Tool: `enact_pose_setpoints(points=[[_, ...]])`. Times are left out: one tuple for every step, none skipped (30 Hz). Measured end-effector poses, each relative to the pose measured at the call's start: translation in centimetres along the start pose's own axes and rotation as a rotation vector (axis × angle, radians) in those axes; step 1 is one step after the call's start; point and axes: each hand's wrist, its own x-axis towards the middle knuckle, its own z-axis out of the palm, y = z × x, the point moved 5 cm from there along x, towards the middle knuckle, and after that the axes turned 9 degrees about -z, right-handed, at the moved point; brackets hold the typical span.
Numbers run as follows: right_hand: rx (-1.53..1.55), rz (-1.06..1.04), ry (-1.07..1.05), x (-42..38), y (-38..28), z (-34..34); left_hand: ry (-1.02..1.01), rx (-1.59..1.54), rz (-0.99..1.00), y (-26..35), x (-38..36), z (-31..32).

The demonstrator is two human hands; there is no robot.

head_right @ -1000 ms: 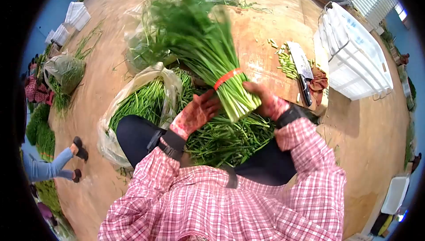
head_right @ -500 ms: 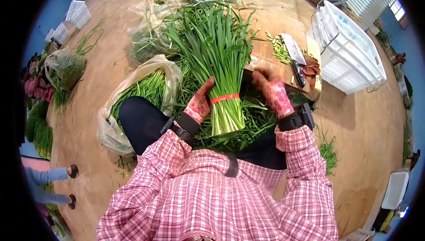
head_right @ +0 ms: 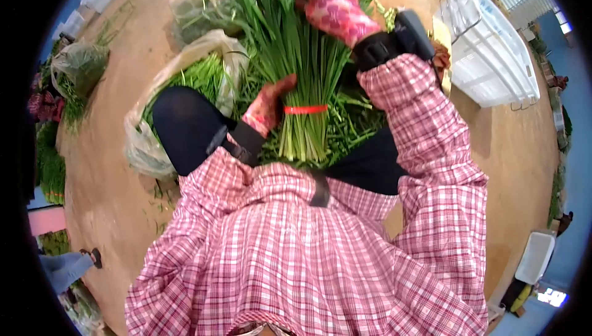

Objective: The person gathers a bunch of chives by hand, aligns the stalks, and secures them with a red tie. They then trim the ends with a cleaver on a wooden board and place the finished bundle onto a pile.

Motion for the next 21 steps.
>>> enact_pose_setpoints(points=[[-0.097, 0.018, -0.046, 0.0, -0.5, 0.1, -0.010, -0.015, 0.018, -0.1, 0.0, -0.2], [-0.044, 0.044, 0.028, 0.1, 0.6, 1.0, -0.024, -0.021, 0.040, 0.0, 0.1, -0.2], [0.206, 0.186, 0.193, 0.4, 1.0, 0.7, -0.044, -0.022, 0.067, 0.2, 0.3, -0.3], [0.452, 0.325, 0.359, 0.8, 1.5, 0.1, -0.033, -0.014, 0.081, 0.3, 0.5, -0.4], [0.585, 0.435, 0.332, 1.5, 3.2, -0.2, -0.019, -0.007, 0.095, 0.4, 0.6, -0.6], [0.614, 0.407, 0.468, 2.0, 4.9, -0.4, -0.004, 0.000, 0.108, 0.4, 0.7, -0.9], [0.838, 0.411, 0.548, 1.6, 3.5, -2.0, 0.010, -0.037, 0.097, 0.4, 1.2, -1.6], [0.860, 0.327, 0.580, -0.1, 1.6, -4.5, 0.040, -0.031, 0.166, 0.8, 1.9, -3.0], [0.795, 0.491, 0.644, -1.1, 1.4, -5.9, 0.068, -0.025, 0.238, 1.3, 2.7, -4.7], [0.719, 0.297, 0.499, -3.5, 3.3, -5.7, 0.118, -0.041, 0.269, 2.8, 2.6, -3.8], [0.577, 0.417, 0.386, -4.9, 4.2, -4.6, 0.169, -0.055, 0.301, 4.3, 2.4, -2.8], [0.772, 0.506, 0.259, -6.4, 2.0, -2.8, 0.221, -0.068, 0.332, 5.8, 2.2, -1.9], [0.817, 0.560, 0.137, -7.7, 0.5, -1.1, 0.295, -0.100, 0.358, 6.5, 2.7, -1.7], [0.616, 0.479, 0.054, -9.1, 0.4, 1.6, 0.366, -0.132, 0.386, 7.5, 3.3, -1.6], [0.409, 0.399, -0.012, -10.4, 0.3, 4.3, 0.416, -0.175, 0.427, 8.5, 3.9, -1.9], [0.865, 0.437, -0.084, -12.1, -3.1, 4.6, 0.412, -0.209, 0.413, 9.8, 4.0, -2.0], [0.851, 0.538, -0.164, -13.6, -3.6, 4.8, 0.425, -0.194, 0.483, 11.2, 3.0, -1.2], [0.810, 0.719, -0.345, -15.5, -3.0, 4.9, 0.441, -0.180, 0.558, 12.5, 1.7, -0.4], [0.793, 0.796, -0.396, -17.4, -1.3, 6.2, 0.486, -0.165, 0.551, 13.4, 1.1, -0.9], [0.713, 0.768, -0.221, -18.4, 0.1, 7.0, 0.558, -0.153, 0.630, 14.2, 0.5, -0.3], [0.773, 0.797, -0.164, -17.2, -0.8, 6.1, 0.562, -0.142, 0.674, 14.6, 0.2, 0.1]])
